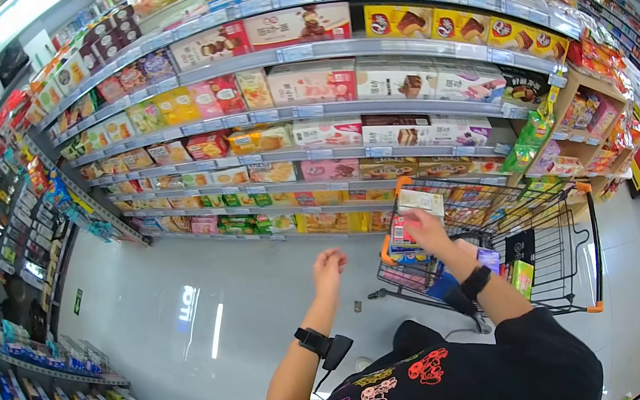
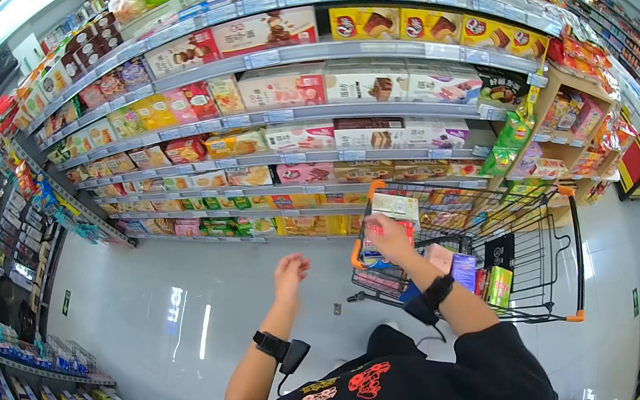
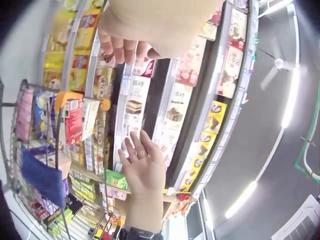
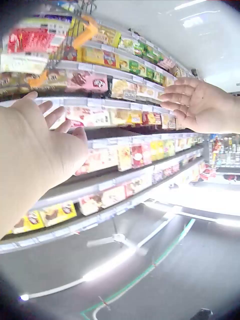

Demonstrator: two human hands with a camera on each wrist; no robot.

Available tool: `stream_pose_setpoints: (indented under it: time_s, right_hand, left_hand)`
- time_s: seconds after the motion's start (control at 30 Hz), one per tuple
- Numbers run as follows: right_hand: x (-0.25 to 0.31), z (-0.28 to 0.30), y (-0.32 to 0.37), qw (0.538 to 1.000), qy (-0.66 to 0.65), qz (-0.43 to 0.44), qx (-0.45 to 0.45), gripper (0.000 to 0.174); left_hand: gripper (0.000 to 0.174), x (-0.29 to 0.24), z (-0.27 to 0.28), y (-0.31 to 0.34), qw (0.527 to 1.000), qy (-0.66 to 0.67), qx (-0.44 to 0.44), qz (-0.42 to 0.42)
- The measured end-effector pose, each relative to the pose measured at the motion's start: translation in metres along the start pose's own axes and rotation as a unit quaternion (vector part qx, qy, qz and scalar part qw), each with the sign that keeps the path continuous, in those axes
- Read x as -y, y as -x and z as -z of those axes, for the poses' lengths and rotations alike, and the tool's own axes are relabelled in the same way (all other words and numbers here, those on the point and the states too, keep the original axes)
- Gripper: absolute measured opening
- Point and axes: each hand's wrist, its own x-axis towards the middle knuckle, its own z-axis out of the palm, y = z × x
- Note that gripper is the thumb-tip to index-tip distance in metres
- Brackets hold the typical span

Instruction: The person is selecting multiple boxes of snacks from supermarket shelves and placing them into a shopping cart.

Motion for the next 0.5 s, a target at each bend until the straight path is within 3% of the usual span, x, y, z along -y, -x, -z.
stream_pose_setpoints:
  time_s: [0.13,0.2,0.27,0.33,0.5]
  right_hand:
    - [0.084,0.001,-0.067,0.989,0.052,0.074,0.114,0.027]
    - [0.111,0.01,-0.102,0.983,0.064,0.12,0.121,0.024]
    - [0.121,0.021,-0.142,0.965,0.122,0.227,0.059,0.023]
    - [0.16,0.041,-0.168,0.982,0.074,0.168,0.053,0.023]
    - [0.214,0.073,-0.222,0.942,0.121,0.311,-0.037,0.023]
  left_hand:
    - [0.019,-0.055,0.018,-0.011,0.995,0.042,0.008,-0.091]
    - [0.019,-0.079,0.021,-0.028,0.991,0.04,0.027,-0.124]
    - [0.019,-0.11,0.02,-0.053,0.985,0.027,0.06,-0.159]
    - [0.019,-0.147,0.01,-0.071,0.98,0.011,0.09,-0.179]
    - [0.022,-0.253,-0.02,-0.11,0.957,-0.034,0.172,-0.23]
